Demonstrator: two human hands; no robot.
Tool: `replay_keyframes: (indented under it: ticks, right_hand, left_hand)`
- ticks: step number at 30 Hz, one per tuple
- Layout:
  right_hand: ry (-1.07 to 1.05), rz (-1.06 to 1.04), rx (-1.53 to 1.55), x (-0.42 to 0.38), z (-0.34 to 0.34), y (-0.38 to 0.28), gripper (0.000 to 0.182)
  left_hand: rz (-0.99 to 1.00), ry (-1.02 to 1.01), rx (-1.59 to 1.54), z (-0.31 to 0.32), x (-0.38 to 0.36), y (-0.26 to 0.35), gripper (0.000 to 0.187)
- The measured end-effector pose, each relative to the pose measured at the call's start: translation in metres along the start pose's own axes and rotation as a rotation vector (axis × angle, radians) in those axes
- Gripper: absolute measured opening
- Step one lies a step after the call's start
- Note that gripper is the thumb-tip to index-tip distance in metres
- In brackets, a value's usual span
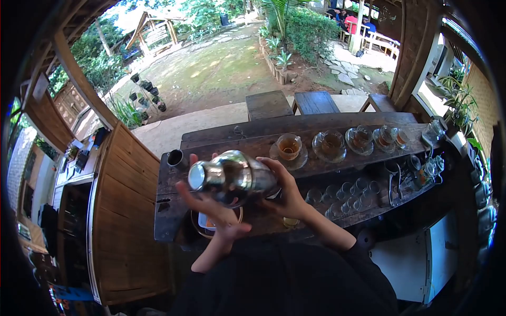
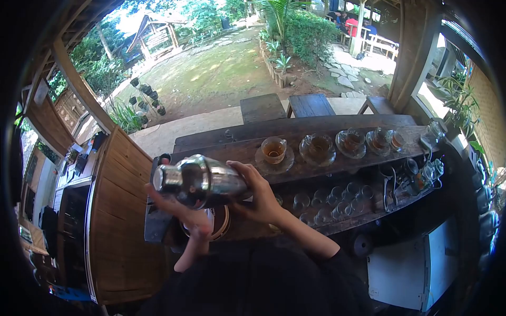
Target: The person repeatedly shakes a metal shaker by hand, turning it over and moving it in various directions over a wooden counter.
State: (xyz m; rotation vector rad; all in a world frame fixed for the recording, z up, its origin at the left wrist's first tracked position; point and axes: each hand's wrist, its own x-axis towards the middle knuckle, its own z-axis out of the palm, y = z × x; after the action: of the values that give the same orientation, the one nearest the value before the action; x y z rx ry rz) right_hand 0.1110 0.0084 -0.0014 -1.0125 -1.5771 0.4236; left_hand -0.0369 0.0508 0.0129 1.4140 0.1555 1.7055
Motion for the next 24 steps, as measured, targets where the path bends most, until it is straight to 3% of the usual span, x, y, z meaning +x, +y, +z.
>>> replay_keyframes:
  ticks: [1,4,6,7,9,11,13,15,16,17,18,19,21,22,24]
  right_hand:
    - [0.004,0.002,-0.002,0.002,-0.001,0.0,0.081]
    - [-0.028,-0.058,-0.078,0.0,0.0,0.004,0.083]
    - [0.077,0.259,0.359,-0.008,0.014,0.017,0.084]
    - [0.08,0.26,0.357,-0.009,0.018,0.017,0.084]
    - [0.06,0.511,1.114,-0.01,0.023,0.014,0.082]
    - [-0.022,0.471,1.243,0.0,0.016,0.009,0.076]
    - [-0.159,0.458,1.638,0.013,0.008,-0.013,0.073]
    - [-0.06,0.495,1.535,0.015,0.016,0.005,0.063]
    - [0.01,0.681,1.529,0.014,0.021,0.033,0.054]
    - [0.081,0.871,1.512,0.012,0.026,0.065,0.047]
    - [0.135,0.869,1.569,0.012,0.037,0.101,0.037]
    - [0.198,0.876,1.531,0.017,0.037,0.09,0.037]
    - [0.088,0.817,1.532,0.02,0.034,0.056,0.04]
    - [0.109,0.737,1.464,0.025,0.031,0.032,0.042]
    - [0.057,0.554,1.467,0.027,0.03,0.015,0.044]
  left_hand:
    - [0.215,0.017,0.151,0.011,0.013,0.015,0.113]
    - [0.046,-0.138,0.294,-0.014,0.01,0.011,0.12]
    - [0.14,-0.139,0.366,-0.019,0.002,-0.005,0.12]
    - [0.232,-0.134,0.442,-0.022,-0.001,-0.013,0.12]
    - [0.323,-0.186,0.506,-0.023,0.005,-0.009,0.115]
    - [0.644,-0.115,0.567,-0.02,0.018,0.007,0.111]
    - [0.543,-0.253,0.465,-0.032,0.015,0.024,0.104]
    - [0.43,-0.354,0.483,-0.033,0.013,0.022,0.108]
    - [0.381,-0.361,0.614,-0.046,0.011,0.009,0.105]
    - [0.469,-0.289,0.701,-0.031,0.02,-0.001,0.095]
    - [0.353,-0.275,0.699,-0.03,0.026,-0.015,0.09]
    - [0.241,-0.259,0.699,-0.031,0.028,-0.024,0.086]
    - [0.566,-0.3,0.675,-0.028,0.028,-0.005,0.079]
    - [0.571,-0.292,0.682,-0.028,0.014,-0.01,0.079]
    - [1.011,-0.148,0.609,-0.026,-0.004,-0.02,0.077]
